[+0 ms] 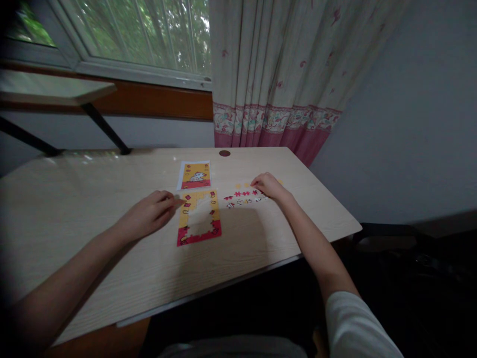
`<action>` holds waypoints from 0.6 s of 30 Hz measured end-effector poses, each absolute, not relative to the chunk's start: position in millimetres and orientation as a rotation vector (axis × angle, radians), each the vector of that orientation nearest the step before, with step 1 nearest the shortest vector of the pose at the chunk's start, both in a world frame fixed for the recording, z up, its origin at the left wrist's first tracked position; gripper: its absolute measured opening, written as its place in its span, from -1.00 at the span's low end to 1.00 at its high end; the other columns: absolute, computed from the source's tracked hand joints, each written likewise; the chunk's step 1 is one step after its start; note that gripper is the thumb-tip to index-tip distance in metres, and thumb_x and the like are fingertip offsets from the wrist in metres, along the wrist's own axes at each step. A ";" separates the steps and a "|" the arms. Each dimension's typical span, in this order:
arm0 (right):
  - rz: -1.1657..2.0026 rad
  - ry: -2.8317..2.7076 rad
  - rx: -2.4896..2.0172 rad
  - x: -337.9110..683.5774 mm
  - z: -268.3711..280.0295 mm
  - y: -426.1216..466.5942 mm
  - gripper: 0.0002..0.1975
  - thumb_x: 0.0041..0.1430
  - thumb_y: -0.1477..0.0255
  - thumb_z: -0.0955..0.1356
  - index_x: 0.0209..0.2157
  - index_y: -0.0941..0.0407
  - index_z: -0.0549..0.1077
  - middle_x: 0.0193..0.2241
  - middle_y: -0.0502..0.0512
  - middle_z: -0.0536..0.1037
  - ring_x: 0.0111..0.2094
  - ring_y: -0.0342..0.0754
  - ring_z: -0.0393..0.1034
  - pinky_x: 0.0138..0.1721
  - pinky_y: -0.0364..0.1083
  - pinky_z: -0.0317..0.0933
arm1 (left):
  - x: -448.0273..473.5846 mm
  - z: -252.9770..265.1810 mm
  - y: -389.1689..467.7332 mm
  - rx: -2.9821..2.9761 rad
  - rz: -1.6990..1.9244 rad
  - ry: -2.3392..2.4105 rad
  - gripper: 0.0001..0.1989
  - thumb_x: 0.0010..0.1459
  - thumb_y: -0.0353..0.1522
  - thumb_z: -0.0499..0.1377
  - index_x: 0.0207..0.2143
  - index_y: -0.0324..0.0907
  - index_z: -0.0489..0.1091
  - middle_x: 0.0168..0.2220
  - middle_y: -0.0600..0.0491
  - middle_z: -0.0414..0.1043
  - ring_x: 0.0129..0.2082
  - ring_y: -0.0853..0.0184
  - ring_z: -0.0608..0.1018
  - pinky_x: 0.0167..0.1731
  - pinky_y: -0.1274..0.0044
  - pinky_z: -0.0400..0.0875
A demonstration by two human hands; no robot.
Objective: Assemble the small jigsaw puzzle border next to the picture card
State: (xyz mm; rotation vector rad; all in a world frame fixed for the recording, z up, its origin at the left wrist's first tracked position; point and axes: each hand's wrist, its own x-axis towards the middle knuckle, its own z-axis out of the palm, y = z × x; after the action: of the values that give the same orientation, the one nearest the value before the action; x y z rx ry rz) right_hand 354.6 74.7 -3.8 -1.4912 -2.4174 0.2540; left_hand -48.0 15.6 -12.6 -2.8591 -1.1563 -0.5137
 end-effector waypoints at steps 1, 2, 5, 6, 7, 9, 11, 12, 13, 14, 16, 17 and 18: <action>0.242 -2.421 -1.481 354.1 -4.1 74.7 -0.80 0.11 0.58 0.33 -0.33 0.15 0.61 -0.34 0.13 0.64 -0.28 -0.05 0.48 -0.12 -0.11 0.21 | -48.1 -12.8 15.7 -2.859 -0.507 -1.155 -0.65 0.24 -0.41 -0.05 -0.05 -0.26 0.45 -0.22 -0.15 0.38 -0.22 0.15 0.43 -0.22 0.34 0.39; 0.222 -2.417 -1.472 353.1 -4.8 74.7 -0.79 0.11 0.59 0.32 -0.33 0.14 0.61 -0.33 0.12 0.64 -0.26 -0.04 0.48 -0.09 -0.09 0.19 | -48.1 -13.0 15.7 -2.859 -0.500 -1.155 -0.65 0.24 -0.40 -0.05 -0.05 -0.26 0.45 -0.22 -0.15 0.38 -0.22 0.16 0.43 -0.23 0.34 0.40; 0.137 -2.385 -1.436 347.3 -8.6 75.6 -0.81 0.13 0.54 0.32 -0.29 0.13 0.60 -0.28 0.12 0.63 -0.21 -0.02 0.46 -0.03 -0.05 0.15 | -48.2 -13.2 15.5 -2.853 -0.494 -1.161 -0.66 0.24 -0.40 -0.05 -0.06 -0.26 0.44 -0.21 -0.15 0.37 -0.22 0.16 0.43 -0.22 0.34 0.40; 0.111 -2.382 -1.421 344.8 -10.3 76.2 -0.81 0.15 0.51 0.33 -0.27 0.13 0.59 -0.26 0.12 0.62 -0.19 -0.01 0.45 -0.03 -0.04 0.14 | -48.2 -13.1 15.3 -2.851 -0.494 -1.163 -0.66 0.24 -0.40 -0.05 -0.06 -0.26 0.44 -0.21 -0.15 0.37 -0.22 0.16 0.43 -0.22 0.34 0.40; 0.087 -2.389 -1.408 342.1 -11.9 77.0 -0.82 0.16 0.49 0.33 -0.25 0.13 0.59 -0.26 0.13 0.62 -0.19 -0.01 0.44 -0.04 -0.04 0.14 | -48.1 -12.8 15.1 -2.849 -0.495 -1.162 -0.66 0.24 -0.40 -0.05 -0.05 -0.25 0.44 -0.21 -0.14 0.37 -0.21 0.17 0.43 -0.21 0.34 0.40; 0.053 -2.420 -1.386 337.5 -14.8 78.8 -0.81 0.17 0.46 0.34 -0.24 0.13 0.60 -0.26 0.15 0.61 -0.19 0.00 0.43 -0.07 -0.05 0.14 | -48.0 -12.2 14.9 -2.848 -0.490 -1.160 -0.66 0.25 -0.40 -0.06 -0.05 -0.25 0.44 -0.20 -0.14 0.38 -0.21 0.17 0.43 -0.21 0.35 0.40; 0.048 -2.445 -1.372 334.8 -16.8 80.2 -0.81 0.17 0.46 0.34 -0.25 0.14 0.60 -0.27 0.15 0.61 -0.20 0.00 0.43 -0.08 -0.05 0.14 | -47.8 -11.7 15.0 -2.850 -0.488 -1.159 -0.65 0.25 -0.40 -0.07 -0.05 -0.25 0.44 -0.20 -0.14 0.38 -0.21 0.17 0.43 -0.21 0.35 0.40; 0.055 -2.451 -1.368 334.3 -17.3 80.6 -0.82 0.17 0.45 0.34 -0.26 0.14 0.61 -0.27 0.15 0.62 -0.20 0.00 0.43 -0.08 -0.05 0.14 | -47.6 -11.5 15.1 -2.852 -0.492 -1.158 -0.65 0.25 -0.40 -0.06 -0.05 -0.25 0.44 -0.20 -0.14 0.38 -0.21 0.17 0.43 -0.21 0.35 0.40; 0.064 -2.451 -1.366 334.3 -17.6 80.8 -0.82 0.17 0.45 0.35 -0.26 0.14 0.61 -0.28 0.15 0.62 -0.21 0.00 0.43 -0.08 -0.05 0.14 | -47.4 -11.4 15.1 -2.854 -0.499 -1.157 -0.65 0.25 -0.40 -0.06 -0.06 -0.24 0.44 -0.20 -0.14 0.39 -0.21 0.17 0.43 -0.21 0.35 0.40; 0.073 -2.449 -1.368 334.7 -17.6 80.8 -0.82 0.17 0.43 0.35 -0.27 0.13 0.61 -0.29 0.14 0.62 -0.22 0.00 0.44 -0.08 -0.05 0.14 | -47.1 -11.3 15.2 -2.855 -0.506 -1.158 -0.66 0.24 -0.40 -0.06 -0.06 -0.24 0.44 -0.20 -0.14 0.39 -0.22 0.17 0.44 -0.22 0.35 0.40; 0.087 -2.443 -1.370 336.1 -17.3 80.4 -0.82 0.16 0.41 0.36 -0.27 0.12 0.61 -0.31 0.14 0.62 -0.23 0.00 0.44 -0.09 -0.04 0.14 | -46.4 -11.2 15.1 -2.858 -0.519 -1.168 -0.66 0.23 -0.39 -0.05 -0.08 -0.23 0.46 -0.22 -0.14 0.40 -0.23 0.17 0.44 -0.23 0.34 0.41; 0.096 -2.442 -1.366 336.8 -16.9 80.1 -0.83 0.16 0.42 0.36 -0.27 0.12 0.61 -0.31 0.13 0.62 -0.24 0.00 0.44 -0.08 -0.04 0.14 | -46.1 -11.1 15.0 -2.860 -0.523 -1.176 -0.66 0.23 -0.39 -0.05 -0.09 -0.23 0.46 -0.22 -0.14 0.40 -0.23 0.17 0.44 -0.23 0.34 0.41; 0.109 -2.445 -1.357 337.1 -16.5 79.8 -0.83 0.16 0.43 0.36 -0.26 0.12 0.61 -0.31 0.13 0.62 -0.23 0.00 0.45 -0.08 -0.04 0.14 | -45.8 -10.9 14.8 -2.861 -0.525 -1.182 -0.66 0.24 -0.39 -0.05 -0.10 -0.23 0.47 -0.23 -0.14 0.40 -0.23 0.17 0.44 -0.23 0.34 0.41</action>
State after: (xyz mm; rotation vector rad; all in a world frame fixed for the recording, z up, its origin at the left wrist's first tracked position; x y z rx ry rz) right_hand 337.1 79.8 -16.5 -1.3574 -2.4445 0.1086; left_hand -45.8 14.8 -10.9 -2.8611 -1.1817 -0.5247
